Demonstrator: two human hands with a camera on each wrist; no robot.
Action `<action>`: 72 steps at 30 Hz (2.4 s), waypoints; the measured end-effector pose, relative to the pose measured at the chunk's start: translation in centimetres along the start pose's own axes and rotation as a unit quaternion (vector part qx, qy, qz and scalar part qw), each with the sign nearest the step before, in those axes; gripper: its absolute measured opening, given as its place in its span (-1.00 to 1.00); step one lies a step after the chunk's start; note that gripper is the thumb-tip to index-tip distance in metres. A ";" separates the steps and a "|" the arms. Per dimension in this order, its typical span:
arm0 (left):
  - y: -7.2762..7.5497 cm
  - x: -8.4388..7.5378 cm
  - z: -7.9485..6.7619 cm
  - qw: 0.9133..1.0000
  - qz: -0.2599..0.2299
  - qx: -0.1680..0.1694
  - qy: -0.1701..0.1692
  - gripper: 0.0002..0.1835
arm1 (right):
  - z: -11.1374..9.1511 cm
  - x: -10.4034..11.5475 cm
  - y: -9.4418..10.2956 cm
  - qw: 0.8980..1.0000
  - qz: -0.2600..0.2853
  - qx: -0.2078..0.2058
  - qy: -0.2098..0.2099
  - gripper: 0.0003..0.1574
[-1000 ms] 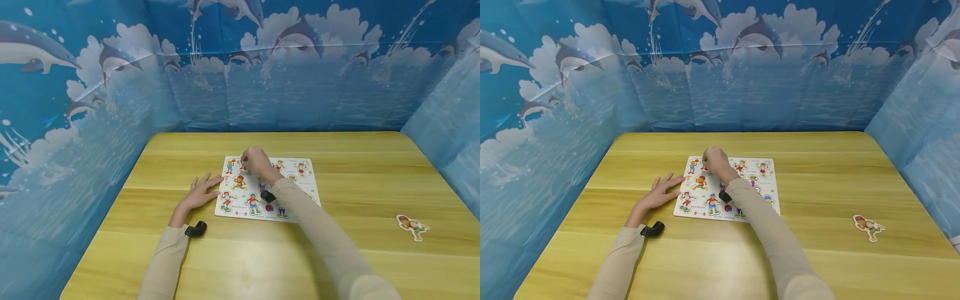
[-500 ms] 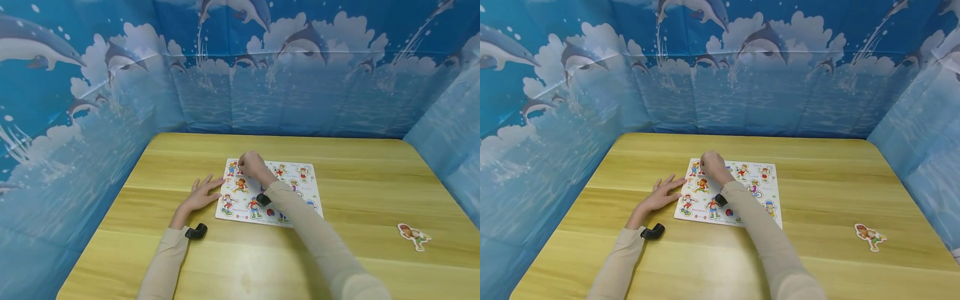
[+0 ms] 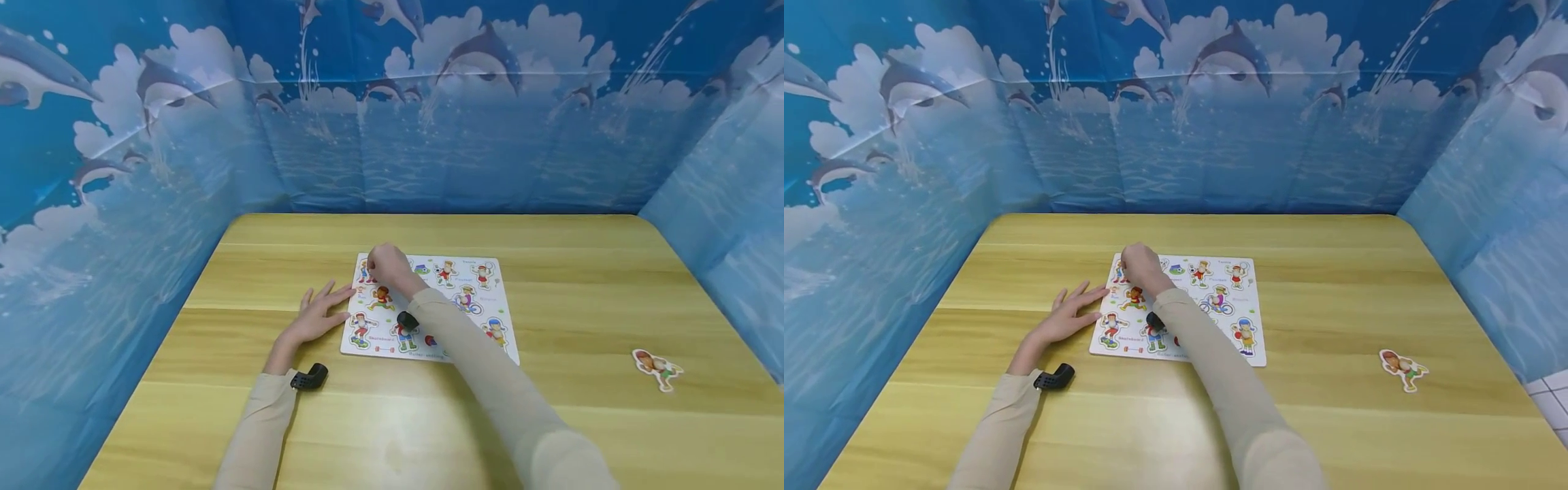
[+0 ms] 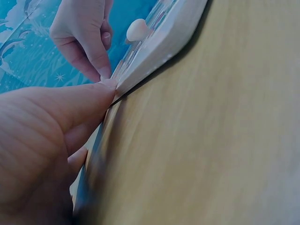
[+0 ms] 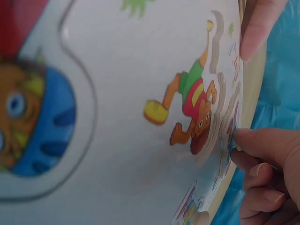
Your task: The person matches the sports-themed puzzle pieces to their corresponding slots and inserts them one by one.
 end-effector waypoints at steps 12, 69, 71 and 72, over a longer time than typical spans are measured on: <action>0.0 0.4 0.0 1.000 0.002 0.004 0.008 -0.44 | 0.9 1.0 -0.5 1.000 -0.013 -0.011 0.014 -0.70; -1.0 -0.7 -0.3 1.000 -0.014 0.000 -0.008 -0.42 | -21.6 -13.6 13.6 0.991 0.033 -0.109 -0.065 -0.62; -1.1 -0.5 -0.2 1.000 -0.012 -0.002 -0.009 -0.42 | -22.3 -14.3 13.6 0.991 0.034 -0.110 -0.073 -0.62; -1.1 -0.4 -0.2 1.000 -0.010 -0.003 -0.010 -0.42 | -22.7 -14.7 13.6 0.990 0.031 -0.113 -0.074 -0.62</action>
Point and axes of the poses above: each hand's wrist, its own z-axis towards the middle knuckle, its own y-axis out of the back of the hand, x = y × z, the point moved 7 cm from there along z, towards the middle knuckle, and after that the axes turned 5 degrees about z, right-handed, at the moved point
